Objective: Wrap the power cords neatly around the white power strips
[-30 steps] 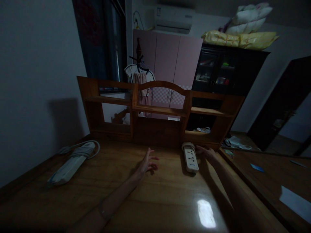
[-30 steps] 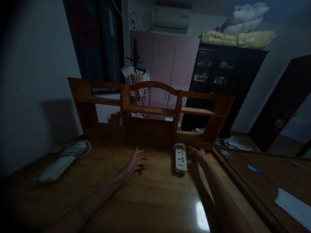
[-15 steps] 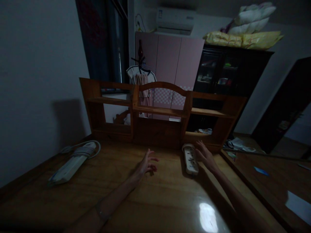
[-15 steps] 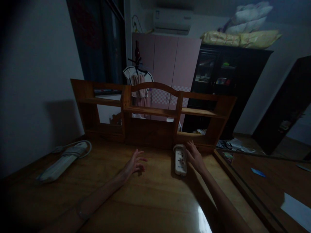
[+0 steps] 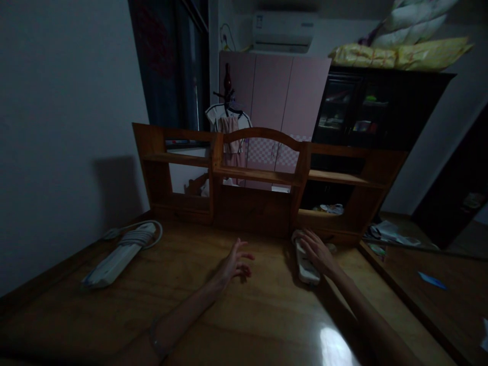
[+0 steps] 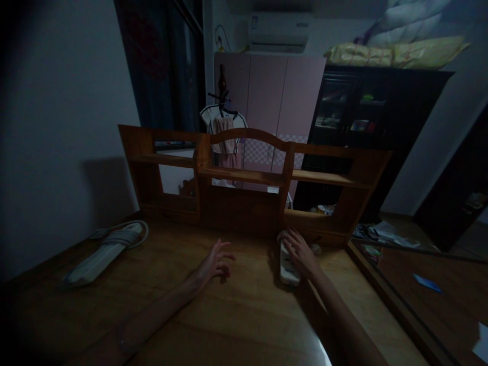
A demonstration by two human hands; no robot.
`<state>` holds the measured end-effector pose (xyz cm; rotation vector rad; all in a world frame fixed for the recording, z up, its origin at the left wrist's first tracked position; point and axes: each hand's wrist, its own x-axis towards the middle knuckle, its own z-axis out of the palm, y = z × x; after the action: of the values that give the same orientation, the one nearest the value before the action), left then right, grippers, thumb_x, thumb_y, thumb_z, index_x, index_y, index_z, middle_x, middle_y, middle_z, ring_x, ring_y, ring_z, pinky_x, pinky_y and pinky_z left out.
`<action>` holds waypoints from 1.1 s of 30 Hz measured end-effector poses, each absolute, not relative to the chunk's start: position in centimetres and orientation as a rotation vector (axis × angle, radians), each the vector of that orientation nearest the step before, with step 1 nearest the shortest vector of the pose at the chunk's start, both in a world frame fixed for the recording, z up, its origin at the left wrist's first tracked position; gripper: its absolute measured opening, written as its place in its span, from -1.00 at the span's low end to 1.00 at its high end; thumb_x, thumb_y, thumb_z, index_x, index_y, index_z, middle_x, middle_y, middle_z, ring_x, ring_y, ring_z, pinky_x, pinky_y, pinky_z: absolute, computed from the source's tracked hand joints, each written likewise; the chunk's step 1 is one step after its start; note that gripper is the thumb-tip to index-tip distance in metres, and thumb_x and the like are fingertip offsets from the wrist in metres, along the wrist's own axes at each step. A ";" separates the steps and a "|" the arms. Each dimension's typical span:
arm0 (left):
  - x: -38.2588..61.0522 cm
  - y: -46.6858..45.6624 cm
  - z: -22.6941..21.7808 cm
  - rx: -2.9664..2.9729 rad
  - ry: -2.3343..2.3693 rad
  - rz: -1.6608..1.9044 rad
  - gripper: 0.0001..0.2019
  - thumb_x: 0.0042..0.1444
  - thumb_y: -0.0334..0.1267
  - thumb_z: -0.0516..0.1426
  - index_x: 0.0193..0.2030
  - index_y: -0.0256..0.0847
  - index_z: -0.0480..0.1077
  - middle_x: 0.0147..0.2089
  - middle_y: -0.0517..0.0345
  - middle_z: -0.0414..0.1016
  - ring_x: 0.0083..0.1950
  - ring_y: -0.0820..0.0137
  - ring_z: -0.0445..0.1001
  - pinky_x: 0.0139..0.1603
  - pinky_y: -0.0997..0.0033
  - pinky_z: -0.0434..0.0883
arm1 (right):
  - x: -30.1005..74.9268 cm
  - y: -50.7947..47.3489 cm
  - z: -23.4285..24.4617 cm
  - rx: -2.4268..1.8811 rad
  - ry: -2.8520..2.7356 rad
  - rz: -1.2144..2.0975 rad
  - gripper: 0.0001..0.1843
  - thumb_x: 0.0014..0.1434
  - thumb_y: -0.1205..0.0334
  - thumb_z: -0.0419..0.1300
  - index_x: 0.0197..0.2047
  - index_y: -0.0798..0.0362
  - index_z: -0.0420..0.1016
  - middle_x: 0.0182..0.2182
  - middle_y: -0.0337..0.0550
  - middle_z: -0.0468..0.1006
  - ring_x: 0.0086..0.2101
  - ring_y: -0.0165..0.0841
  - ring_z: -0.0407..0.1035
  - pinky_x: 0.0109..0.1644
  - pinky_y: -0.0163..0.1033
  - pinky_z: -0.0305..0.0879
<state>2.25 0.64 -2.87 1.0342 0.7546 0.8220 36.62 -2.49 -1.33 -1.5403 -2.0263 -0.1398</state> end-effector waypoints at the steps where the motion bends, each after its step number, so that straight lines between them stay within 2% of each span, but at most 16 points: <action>1: 2.3 0.5 -2.8 1.032 0.753 0.817 -0.38 0.21 0.27 -0.20 0.23 -0.11 0.02 -0.10 -0.05 0.42 -0.49 0.31 0.49 -0.56 0.38 0.37 | 36.5 -2.4 -1.2 -1.541 -2.034 -0.149 -0.55 0.38 -0.02 -0.13 0.24 -0.18 0.29 0.33 -0.30 0.08 0.32 -0.16 -0.14 0.35 0.14 -0.02; 7: 2.5 -0.2 -2.3 1.025 0.764 0.813 -0.39 0.22 0.25 -0.19 0.20 -0.16 0.08 -0.13 -0.02 0.42 -0.50 0.37 0.47 -0.52 0.42 0.37 | 36.0 -2.4 -1.2 -1.570 -2.054 -0.186 -0.55 0.38 -0.01 -0.12 0.22 -0.16 0.32 0.35 -0.32 0.00 0.33 -0.14 -0.20 0.34 0.13 0.00; 15: 2.5 0.4 -2.8 1.027 0.759 0.806 -0.38 0.20 0.28 -0.18 0.19 -0.15 0.09 -0.13 -0.03 0.43 -0.51 0.35 0.47 -0.52 0.38 0.39 | 36.5 -2.9 -1.9 -1.534 -1.995 -0.119 -0.50 0.39 0.00 -0.15 0.34 -0.18 0.11 0.39 -0.34 -0.18 0.35 -0.18 -0.31 0.39 0.10 -0.15; 20: 2.4 0.9 -3.3 1.032 0.741 0.804 -0.36 0.17 0.31 -0.16 0.19 -0.12 0.09 -0.13 -0.03 0.43 -0.49 0.32 0.49 -0.54 0.37 0.39 | 36.0 -3.5 -1.5 -1.512 -1.915 -0.108 -0.47 0.40 0.01 -0.17 0.39 -0.19 -0.05 0.38 -0.30 -0.15 0.34 -0.24 -0.26 0.39 0.07 -0.17; 27: 2.2 1.1 -3.1 1.269 0.854 0.854 -0.36 0.18 0.30 -0.21 0.18 -0.13 0.13 -0.08 -0.06 0.42 -0.43 0.32 0.51 -0.54 0.39 0.38 | 34.5 -5.1 0.4 -1.436 -1.813 -0.237 -0.48 0.40 0.04 -0.16 0.38 -0.16 0.00 0.36 -0.26 -0.03 0.33 -0.20 -0.18 0.37 0.12 -0.13; 30: 1.4 2.4 -2.2 1.512 1.008 1.008 -0.42 0.20 0.22 -0.15 0.12 -0.17 0.23 -0.05 -0.07 0.42 -0.31 0.31 0.52 -0.42 0.38 0.43 | 33.7 -5.8 1.2 -1.392 -1.837 -0.312 -0.49 0.39 0.08 -0.16 0.37 -0.15 0.02 0.35 -0.25 0.00 0.32 -0.18 -0.13 0.37 0.14 -0.14; 33: -1.6 4.9 0.1 1.654 1.202 1.171 -0.57 0.19 0.06 -0.02 0.00 -0.21 0.33 -0.04 -0.05 0.40 -0.08 0.27 0.45 -0.08 0.32 0.41 | 33.1 -6.3 1.7 -1.353 -1.881 -0.366 -0.50 0.39 0.11 -0.16 0.36 -0.13 0.06 0.34 -0.24 0.05 0.30 -0.19 -0.07 0.37 0.12 -0.11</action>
<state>-1.64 4.86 0.09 1.6542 1.2018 1.1711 33.07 -6.32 1.73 -1.3532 -1.8815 -0.3664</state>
